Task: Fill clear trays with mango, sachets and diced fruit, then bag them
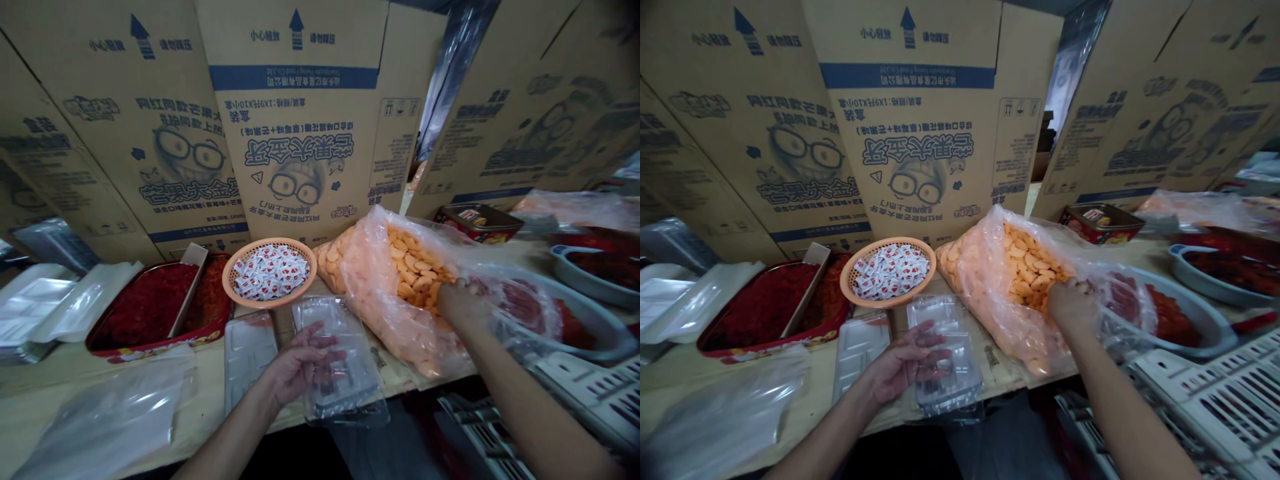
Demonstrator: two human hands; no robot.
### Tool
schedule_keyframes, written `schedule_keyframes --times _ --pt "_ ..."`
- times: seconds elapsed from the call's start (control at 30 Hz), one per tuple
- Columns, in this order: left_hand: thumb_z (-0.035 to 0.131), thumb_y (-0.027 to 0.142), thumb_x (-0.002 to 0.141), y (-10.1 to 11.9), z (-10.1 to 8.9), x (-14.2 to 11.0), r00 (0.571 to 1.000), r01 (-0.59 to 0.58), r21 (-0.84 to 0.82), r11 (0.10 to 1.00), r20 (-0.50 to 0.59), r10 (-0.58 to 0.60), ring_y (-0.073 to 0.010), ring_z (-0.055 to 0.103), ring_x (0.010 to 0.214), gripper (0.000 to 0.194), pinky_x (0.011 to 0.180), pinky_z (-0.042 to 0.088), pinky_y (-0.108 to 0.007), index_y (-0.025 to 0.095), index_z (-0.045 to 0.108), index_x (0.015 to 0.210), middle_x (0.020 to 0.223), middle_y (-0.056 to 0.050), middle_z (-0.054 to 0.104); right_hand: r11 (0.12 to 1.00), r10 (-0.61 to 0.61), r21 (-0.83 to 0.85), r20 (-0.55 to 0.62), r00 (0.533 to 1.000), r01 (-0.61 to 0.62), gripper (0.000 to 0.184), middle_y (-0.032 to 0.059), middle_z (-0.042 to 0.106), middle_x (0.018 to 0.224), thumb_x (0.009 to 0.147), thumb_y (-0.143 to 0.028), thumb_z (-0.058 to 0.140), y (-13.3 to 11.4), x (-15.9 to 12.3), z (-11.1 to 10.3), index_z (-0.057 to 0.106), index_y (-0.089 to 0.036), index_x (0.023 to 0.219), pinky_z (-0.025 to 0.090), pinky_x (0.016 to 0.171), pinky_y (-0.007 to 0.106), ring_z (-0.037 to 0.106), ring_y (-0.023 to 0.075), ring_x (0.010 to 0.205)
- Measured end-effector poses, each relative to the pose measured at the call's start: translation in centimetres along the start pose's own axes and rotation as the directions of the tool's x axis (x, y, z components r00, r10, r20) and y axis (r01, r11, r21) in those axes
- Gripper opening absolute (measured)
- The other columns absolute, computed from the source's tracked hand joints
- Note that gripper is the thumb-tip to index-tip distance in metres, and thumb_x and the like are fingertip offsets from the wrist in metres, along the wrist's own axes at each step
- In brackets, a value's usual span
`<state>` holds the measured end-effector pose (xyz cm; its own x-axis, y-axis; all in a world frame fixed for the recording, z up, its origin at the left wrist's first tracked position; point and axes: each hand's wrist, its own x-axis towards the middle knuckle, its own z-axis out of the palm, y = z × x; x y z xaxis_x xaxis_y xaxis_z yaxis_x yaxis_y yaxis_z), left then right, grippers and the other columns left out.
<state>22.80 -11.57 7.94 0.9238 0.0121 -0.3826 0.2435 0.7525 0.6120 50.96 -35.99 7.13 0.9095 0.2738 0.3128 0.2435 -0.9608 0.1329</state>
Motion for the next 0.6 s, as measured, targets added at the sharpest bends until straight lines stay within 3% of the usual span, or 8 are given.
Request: schedule_keyframes --times 0.13,0.27,0.33,0.4,0.43,0.47,0.53,0.6 --pt "0.063 0.001 0.064 0.0 0.2 -0.2 1.000 -0.005 0.002 1.000 0.001 0.005 -0.0277 0.061 0.102 0.061 0.087 0.046 -0.051 0.021 0.042 0.117 0.113 -0.010 0.059 0.984 -0.047 0.173 0.032 0.998 0.040 0.027 0.0216 0.061 0.085 0.074 -0.002 0.041 0.9 -0.3 -0.4 0.067 -0.009 0.074 0.043 0.064 0.038 0.060 0.0321 0.083" --pt "0.064 0.001 0.063 -0.3 0.0 -0.1 1.000 -0.002 0.004 1.000 0.018 0.002 -0.0273 0.062 0.101 0.061 0.086 0.047 -0.050 0.021 0.043 0.117 0.114 -0.010 0.059 0.936 -0.023 0.349 -0.044 0.999 0.037 0.030 0.0201 0.062 0.094 0.079 -0.009 0.041 -0.2 0.3 -2.1 0.066 -0.008 0.095 0.046 0.068 0.033 0.061 0.0251 0.083" --pt "0.064 0.001 0.064 -0.4 0.1 -0.1 1.000 -0.003 0.006 1.000 0.021 0.003 -0.0270 0.062 0.100 0.060 0.085 0.048 -0.049 0.021 0.044 0.117 0.114 -0.010 0.060 0.773 0.051 0.634 -0.046 0.998 -0.010 0.029 0.0158 0.063 0.093 0.079 -0.019 0.047 -1.3 0.2 -3.5 0.064 -0.009 0.101 0.048 0.065 0.031 0.061 0.0218 0.078" --pt "0.063 0.001 0.064 -0.4 0.3 -0.1 1.000 -0.004 0.003 1.000 0.026 0.003 -0.0269 0.063 0.098 0.060 0.084 0.048 -0.049 0.021 0.044 0.117 0.113 -0.010 0.060 0.409 0.056 0.911 0.023 0.998 -0.044 0.031 0.0113 0.065 0.092 0.074 -0.028 0.057 -2.8 -0.4 -5.3 0.063 -0.013 0.100 0.049 0.062 0.030 0.060 0.0191 0.073" --pt "0.063 0.000 0.064 -0.4 0.5 -0.2 0.999 0.001 0.002 1.000 0.034 -0.001 -0.0270 0.063 0.097 0.059 0.083 0.048 -0.049 0.021 0.045 0.117 0.112 -0.010 0.061 0.221 -0.004 0.974 0.060 0.998 -0.058 0.033 0.0098 0.065 0.094 0.070 -0.032 0.062 -3.6 -0.9 -6.3 0.063 -0.015 0.099 0.050 0.060 0.029 0.060 0.0179 0.071" --pt "0.063 0.000 0.064 -0.3 0.6 -0.3 0.999 0.010 0.001 1.000 0.047 -0.010 -0.0273 0.063 0.097 0.060 0.083 0.048 -0.049 0.021 0.045 0.117 0.111 -0.010 0.061 0.091 -0.105 0.993 0.080 0.991 -0.071 0.034 0.0088 0.066 0.097 0.067 -0.034 0.065 -4.5 -1.5 -7.2 0.063 -0.017 0.097 0.050 0.060 0.029 0.060 0.0169 0.072" --pt "0.062 -0.001 0.063 -0.1 0.9 -0.6 0.997 0.033 0.003 0.999 0.072 -0.033 -0.0284 0.063 0.096 0.061 0.082 0.048 -0.050 0.020 0.045 0.118 0.111 -0.010 0.061 -0.032 -0.318 0.993 0.101 0.943 -0.117 0.036 0.0080 0.066 0.098 0.063 -0.035 0.070 -6.2 -2.9 -9.1 0.064 -0.018 0.093 0.050 0.063 0.027 0.061 0.0163 0.075" --pt "0.062 -0.003 0.062 0.0 1.1 -0.8 0.992 0.066 0.007 0.998 0.107 -0.066 -0.0300 0.063 0.098 0.064 0.082 0.048 -0.050 0.020 0.045 0.119 0.113 -0.011 0.061 0.017 -0.576 0.991 0.118 0.809 -0.132 0.032 0.0090 0.067 0.097 0.061 -0.032 0.074 -7.9 -4.4 -10.9 0.067 -0.017 0.088 0.049 0.068 0.025 0.061 0.0170 0.083"
